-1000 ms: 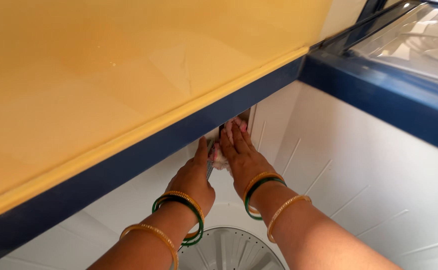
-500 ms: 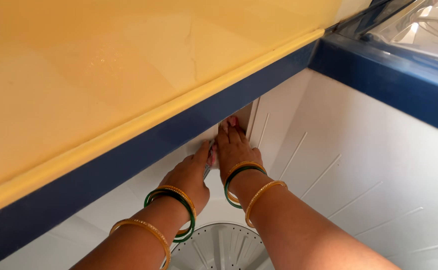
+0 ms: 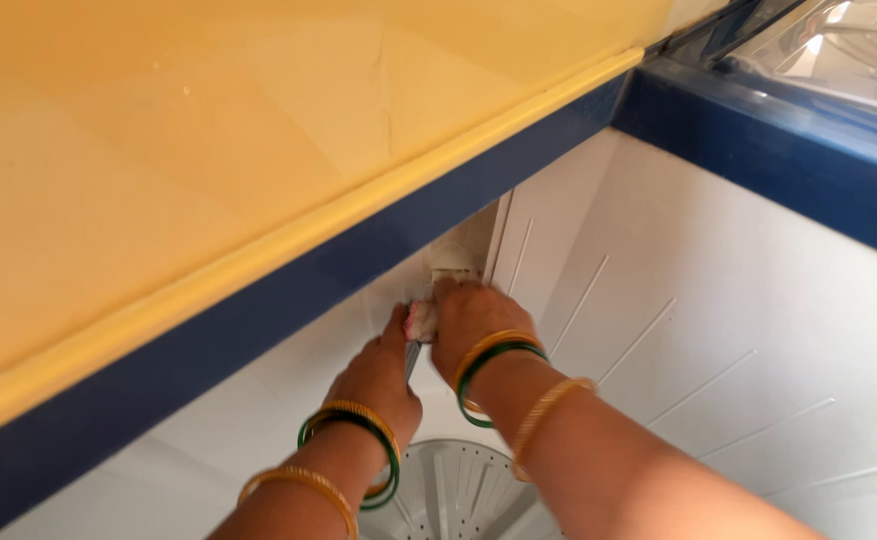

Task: The person removes a lint filter from inside a washing machine tub, wipes it with a cloth, and then wipes the interior slot where the filter was seated before attempting to reinstall it.

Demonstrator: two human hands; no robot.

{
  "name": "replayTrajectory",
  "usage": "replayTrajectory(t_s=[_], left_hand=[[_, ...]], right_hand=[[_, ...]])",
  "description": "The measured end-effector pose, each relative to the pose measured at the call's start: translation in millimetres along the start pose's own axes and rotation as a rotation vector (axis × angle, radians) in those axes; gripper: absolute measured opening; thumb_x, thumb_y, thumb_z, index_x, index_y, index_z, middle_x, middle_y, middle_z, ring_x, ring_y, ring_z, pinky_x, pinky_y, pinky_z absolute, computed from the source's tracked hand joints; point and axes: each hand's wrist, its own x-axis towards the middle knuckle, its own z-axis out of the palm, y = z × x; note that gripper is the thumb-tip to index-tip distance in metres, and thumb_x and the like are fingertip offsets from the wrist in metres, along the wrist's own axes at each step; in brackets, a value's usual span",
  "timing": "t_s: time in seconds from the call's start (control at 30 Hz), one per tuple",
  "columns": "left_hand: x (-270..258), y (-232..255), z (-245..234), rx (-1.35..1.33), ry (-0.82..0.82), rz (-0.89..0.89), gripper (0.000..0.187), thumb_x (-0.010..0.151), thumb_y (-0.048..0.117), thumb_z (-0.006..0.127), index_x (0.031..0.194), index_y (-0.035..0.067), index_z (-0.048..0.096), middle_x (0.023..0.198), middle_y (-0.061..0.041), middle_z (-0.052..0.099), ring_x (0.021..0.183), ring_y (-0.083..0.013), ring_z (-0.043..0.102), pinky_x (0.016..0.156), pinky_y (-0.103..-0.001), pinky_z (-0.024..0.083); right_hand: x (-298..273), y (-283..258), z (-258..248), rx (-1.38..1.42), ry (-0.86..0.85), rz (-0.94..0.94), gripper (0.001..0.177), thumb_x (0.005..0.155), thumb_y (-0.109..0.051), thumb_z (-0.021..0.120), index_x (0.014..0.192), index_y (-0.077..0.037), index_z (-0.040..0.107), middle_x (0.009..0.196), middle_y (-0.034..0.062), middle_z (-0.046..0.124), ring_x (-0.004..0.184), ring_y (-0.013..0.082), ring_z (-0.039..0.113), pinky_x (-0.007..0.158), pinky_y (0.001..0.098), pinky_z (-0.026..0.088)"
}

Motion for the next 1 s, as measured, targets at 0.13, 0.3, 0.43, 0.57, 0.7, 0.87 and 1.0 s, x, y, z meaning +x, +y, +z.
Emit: replayTrajectory(t_s=[0.13,0.3,0.43,0.57,0.7,0.87,1.0], left_hand=[[-3.4,2.0,-2.2,0.046,-0.026,-0.033,0.090,0.095,0.007,0.055,0.165,0.026,0.003,0.154,-0.008,0.046,0.133,-0.0276,0.056,0.112,-0.038,0.049],[2.3,2.8,-3.7,-0.019,0.061,-0.055,0.088,0.094,0.005,0.054,0.163,0.028,0.005,0.158,-0.003,0.040,0.137,-0.0243,0.051,0.113,-0.039,0.046],[6.8,-2.6,1.9,-0.068,0.083,-0.038,0.087,0.092,0.004,0.055,0.161,0.026,0.006,0.158,-0.004,0.038,0.139,-0.0239,0.048,0.114,-0.038,0.044],[10.5,-5.8,4.4,-0.071,0.064,-0.022,0.088,0.091,0.003,0.058,0.161,0.023,0.007,0.157,-0.006,0.039,0.138,-0.0257,0.048,0.116,-0.038,0.041],[9.1,-3.1,-1.8,-0.085,0.063,-0.018,0.089,0.092,0.003,0.057,0.162,0.022,0.007,0.156,-0.007,0.041,0.137,-0.0263,0.050,0.114,-0.038,0.044],[3.2,0.7,-6.1,-0.056,0.038,-0.048,0.089,0.093,0.005,0.057,0.163,0.027,0.005,0.157,-0.006,0.041,0.136,-0.0267,0.052,0.113,-0.039,0.046],[5.6,-2.0,-1.5,-0.052,0.006,-0.051,0.090,0.092,0.003,0.058,0.162,0.029,0.007,0.152,-0.008,0.045,0.135,-0.0278,0.052,0.113,-0.040,0.046]], right_hand=[[-15.0,14.9,-0.5,0.158,0.164,0.031,0.039,0.091,-0.019,0.064,0.130,-0.015,0.057,0.134,0.0070,0.062,0.126,0.0287,0.060,0.103,0.0417,0.051],[13.0,36.4,29.1,0.191,0.588,-0.457,0.081,0.073,0.004,0.065,0.150,-0.006,0.041,0.157,0.0197,0.038,0.143,0.0355,0.041,0.112,0.0381,0.042],[41.7,34.7,37.3,-0.009,0.277,-0.311,0.098,0.079,0.005,0.063,0.161,-0.008,0.012,0.171,0.0192,0.002,0.152,0.0333,0.019,0.116,0.0352,0.031],[45.0,17.2,28.0,-0.181,0.040,-0.165,0.095,0.088,-0.006,0.065,0.160,-0.009,0.002,0.168,0.0164,-0.005,0.155,0.0305,0.014,0.116,0.0372,0.031],[31.4,2.1,9.7,-0.110,0.006,-0.074,0.088,0.093,-0.020,0.068,0.160,-0.015,0.012,0.167,0.0126,0.015,0.152,0.0258,0.024,0.119,0.0377,0.034],[17.5,-12.1,-12.7,-0.190,-0.071,-0.050,0.069,0.089,-0.026,0.075,0.149,-0.013,0.044,0.157,0.0116,0.039,0.142,0.0267,0.045,0.111,0.0390,0.046],[7.7,-21.8,-26.2,-0.478,-0.285,-0.074,0.080,0.078,-0.015,0.086,0.147,-0.002,0.048,0.154,0.0208,0.043,0.129,0.0306,0.061,0.102,0.0391,0.056]])
